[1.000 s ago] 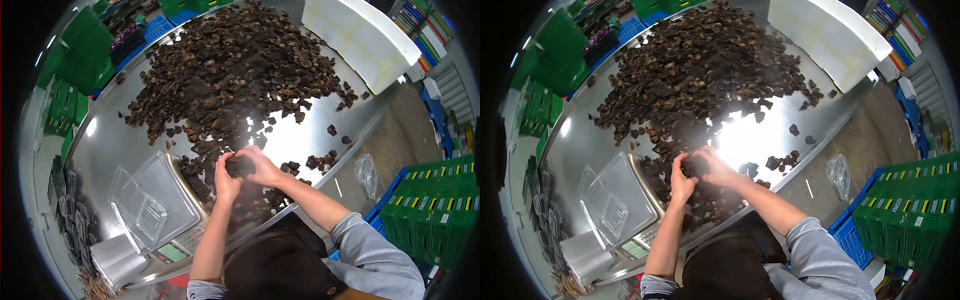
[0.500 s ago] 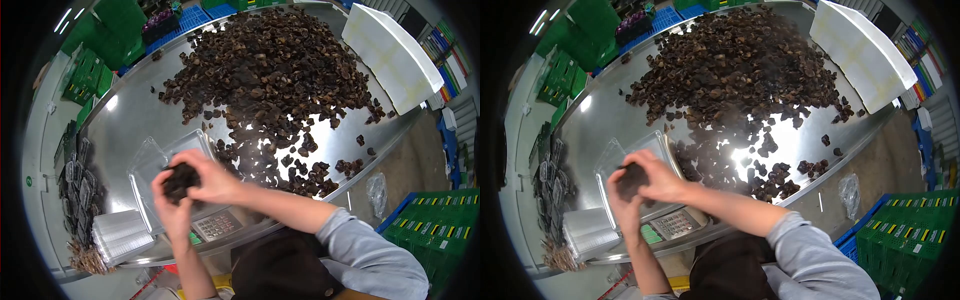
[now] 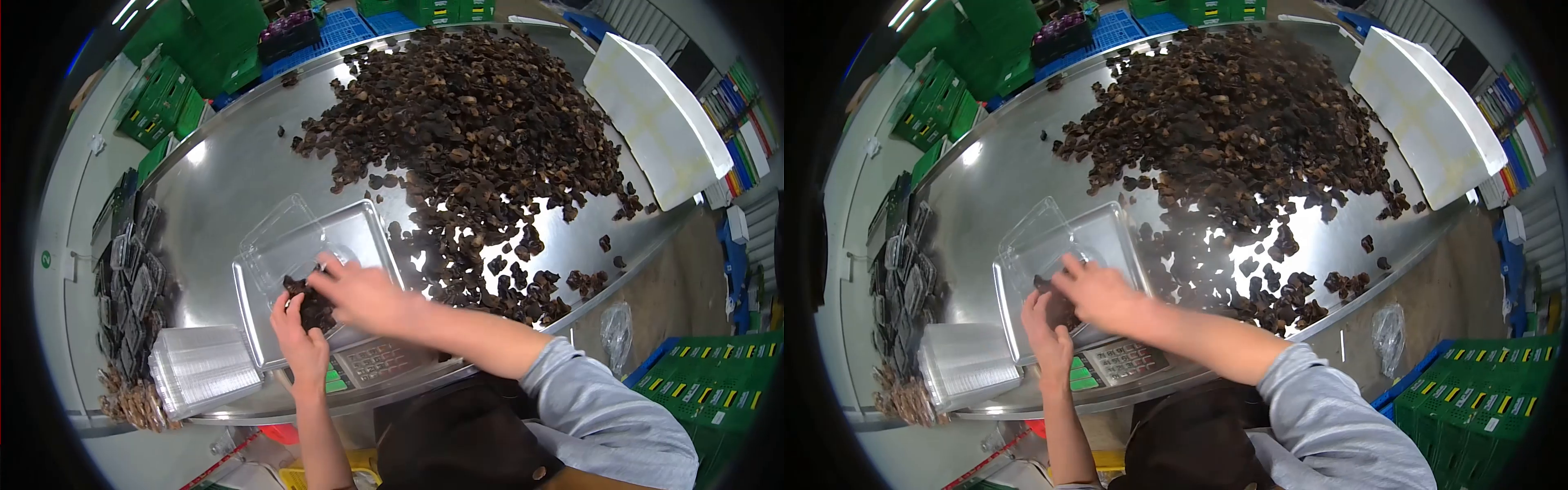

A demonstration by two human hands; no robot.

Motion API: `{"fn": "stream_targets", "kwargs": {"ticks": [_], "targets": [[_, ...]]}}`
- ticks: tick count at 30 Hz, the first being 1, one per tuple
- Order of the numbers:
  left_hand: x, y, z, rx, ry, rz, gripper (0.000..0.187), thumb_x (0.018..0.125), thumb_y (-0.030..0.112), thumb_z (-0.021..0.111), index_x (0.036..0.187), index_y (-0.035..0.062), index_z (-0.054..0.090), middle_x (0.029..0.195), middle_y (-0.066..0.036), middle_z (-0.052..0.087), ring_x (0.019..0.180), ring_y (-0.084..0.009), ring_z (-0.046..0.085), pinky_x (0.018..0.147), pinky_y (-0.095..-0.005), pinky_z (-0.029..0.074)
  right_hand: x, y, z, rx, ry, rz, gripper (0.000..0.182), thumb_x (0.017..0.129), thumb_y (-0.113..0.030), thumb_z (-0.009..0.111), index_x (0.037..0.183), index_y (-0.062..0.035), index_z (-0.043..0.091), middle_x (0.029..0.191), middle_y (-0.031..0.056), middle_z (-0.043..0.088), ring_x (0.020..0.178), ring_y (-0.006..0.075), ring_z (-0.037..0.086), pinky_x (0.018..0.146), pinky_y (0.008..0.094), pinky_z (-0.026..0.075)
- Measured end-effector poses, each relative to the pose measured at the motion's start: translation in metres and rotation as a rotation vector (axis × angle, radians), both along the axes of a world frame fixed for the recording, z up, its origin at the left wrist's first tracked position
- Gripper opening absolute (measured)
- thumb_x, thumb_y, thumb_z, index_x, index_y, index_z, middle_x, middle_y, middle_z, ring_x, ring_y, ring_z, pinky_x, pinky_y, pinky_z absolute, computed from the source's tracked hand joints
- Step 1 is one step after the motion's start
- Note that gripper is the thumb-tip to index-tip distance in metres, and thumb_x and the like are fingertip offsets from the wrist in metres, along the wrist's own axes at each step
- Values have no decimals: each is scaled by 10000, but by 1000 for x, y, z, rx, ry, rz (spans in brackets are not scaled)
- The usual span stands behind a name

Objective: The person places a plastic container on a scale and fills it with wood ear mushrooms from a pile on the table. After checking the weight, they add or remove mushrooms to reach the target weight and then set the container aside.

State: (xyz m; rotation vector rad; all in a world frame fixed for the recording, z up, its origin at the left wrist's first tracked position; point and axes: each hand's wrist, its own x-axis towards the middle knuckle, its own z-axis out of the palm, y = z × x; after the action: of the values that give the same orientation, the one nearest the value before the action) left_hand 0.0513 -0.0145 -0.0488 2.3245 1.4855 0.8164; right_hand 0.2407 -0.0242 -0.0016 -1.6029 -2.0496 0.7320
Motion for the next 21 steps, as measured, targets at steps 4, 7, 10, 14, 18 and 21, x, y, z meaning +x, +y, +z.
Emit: {"fn": "stream_targets", "kwargs": {"ticks": [4,7,10,14,18,21], "targets": [[-8,-10,8,117,-49,19,584,658,-78,488,1238,-14,512,1369,-225,453,1294,-395,405,1098,-475,317,96,15,-62,345,133,-345,536,763,-129,638,1288,-78,542,1345,162,523,1206,340,542,1035,388,444],[-19,-11,14,89,-360,128,528,727,-61,511,1253,-13,515,1368,-174,496,1298,-320,447,1105,-425,318,140,20,-119,163,-19,-232,693,690,-158,681,1340,-46,469,1428,223,404,1339,389,364,1133,433,322],[-29,-1,8,-4,-665,258,489,772,-81,490,1255,-16,519,1353,-150,515,1296,-275,454,1089,-398,336,117,4,-144,183,-207,9,652,750,-227,728,1330,-66,479,1394,168,447,1283,346,431,1051,448,381],[-41,2,14,-71,-757,302,363,874,-69,490,1233,-27,529,1285,-141,557,1194,-214,526,1022,-357,404,119,-16,-148,69,-203,-50,352,819,-172,646,1155,-114,559,1099,147,545,1017,355,566,818,455,501],[-56,0,10,-72,-808,299,318,887,-73,509,1201,-33,539,1219,-143,589,1134,-198,562,975,-325,439,137,-18,-146,68,-65,-108,283,821,-84,642,1084,-83,536,1006,161,545,912,391,591,749,456,507],[-62,-4,8,-80,-858,291,303,880,-92,517,1176,-36,547,1167,-149,609,1102,-202,580,945,-308,457,147,-15,-147,125,130,-193,267,808,-58,672,1050,-33,562,964,171,586,911,385,590,763,425,481]]}}
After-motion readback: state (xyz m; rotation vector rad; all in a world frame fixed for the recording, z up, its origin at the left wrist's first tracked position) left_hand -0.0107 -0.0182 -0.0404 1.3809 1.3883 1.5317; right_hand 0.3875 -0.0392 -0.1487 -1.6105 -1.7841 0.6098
